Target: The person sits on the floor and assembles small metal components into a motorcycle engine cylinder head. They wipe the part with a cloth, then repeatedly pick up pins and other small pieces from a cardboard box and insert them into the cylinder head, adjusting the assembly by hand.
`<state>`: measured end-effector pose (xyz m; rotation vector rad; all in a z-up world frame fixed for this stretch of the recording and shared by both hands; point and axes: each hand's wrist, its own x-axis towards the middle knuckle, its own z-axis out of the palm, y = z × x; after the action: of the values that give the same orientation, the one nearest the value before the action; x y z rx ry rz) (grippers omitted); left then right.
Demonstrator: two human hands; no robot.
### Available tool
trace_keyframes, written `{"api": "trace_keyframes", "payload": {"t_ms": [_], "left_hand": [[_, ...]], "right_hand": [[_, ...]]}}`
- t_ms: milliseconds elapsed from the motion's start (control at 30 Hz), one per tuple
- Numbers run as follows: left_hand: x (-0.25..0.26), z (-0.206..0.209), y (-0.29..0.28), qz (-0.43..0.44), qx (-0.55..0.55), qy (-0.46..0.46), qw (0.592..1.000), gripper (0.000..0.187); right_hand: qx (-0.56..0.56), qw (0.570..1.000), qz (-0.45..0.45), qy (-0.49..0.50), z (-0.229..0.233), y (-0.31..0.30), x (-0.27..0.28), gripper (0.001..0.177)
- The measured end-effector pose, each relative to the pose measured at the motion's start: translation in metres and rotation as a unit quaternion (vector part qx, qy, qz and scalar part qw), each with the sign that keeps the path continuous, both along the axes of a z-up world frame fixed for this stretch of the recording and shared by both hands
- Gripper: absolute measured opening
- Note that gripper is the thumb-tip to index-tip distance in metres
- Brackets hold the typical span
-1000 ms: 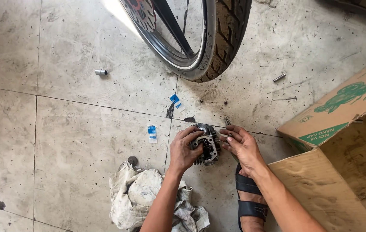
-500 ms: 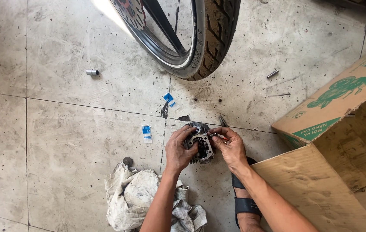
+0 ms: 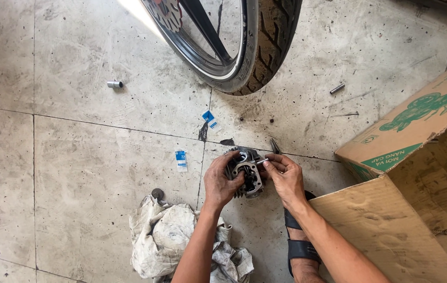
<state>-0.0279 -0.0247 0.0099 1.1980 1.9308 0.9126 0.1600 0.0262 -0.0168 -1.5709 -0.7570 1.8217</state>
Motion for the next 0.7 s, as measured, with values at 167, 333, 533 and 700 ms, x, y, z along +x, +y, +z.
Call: {"api": "trace_keyframes", "payload": {"t_ms": [167, 333, 533, 700], "left_hand": [[0.000, -0.005, -0.002, 0.000, 0.009, 0.008, 1.000, 0.054], [0.001, -0.008, -0.003, 0.004, 0.019, 0.014, 1.000, 0.052], [-0.003, -0.019, -0.005, 0.005, 0.021, 0.008, 1.000, 0.054], [-0.007, -0.018, -0.004, -0.007, 0.020, 0.002, 1.000, 0.055]], "right_hand": [[0.038, 0.995, 0.039, -0.082, 0.012, 0.001, -0.001, 0.019], [0.176, 0.937, 0.211, -0.213, 0.010, -0.002, 0.006, 0.025], [0.207, 0.925, 0.239, -0.210, 0.012, 0.000, 0.007, 0.026], [0.114, 0.955, 0.197, -0.192, 0.026, 0.012, 0.002, 0.017]]}}
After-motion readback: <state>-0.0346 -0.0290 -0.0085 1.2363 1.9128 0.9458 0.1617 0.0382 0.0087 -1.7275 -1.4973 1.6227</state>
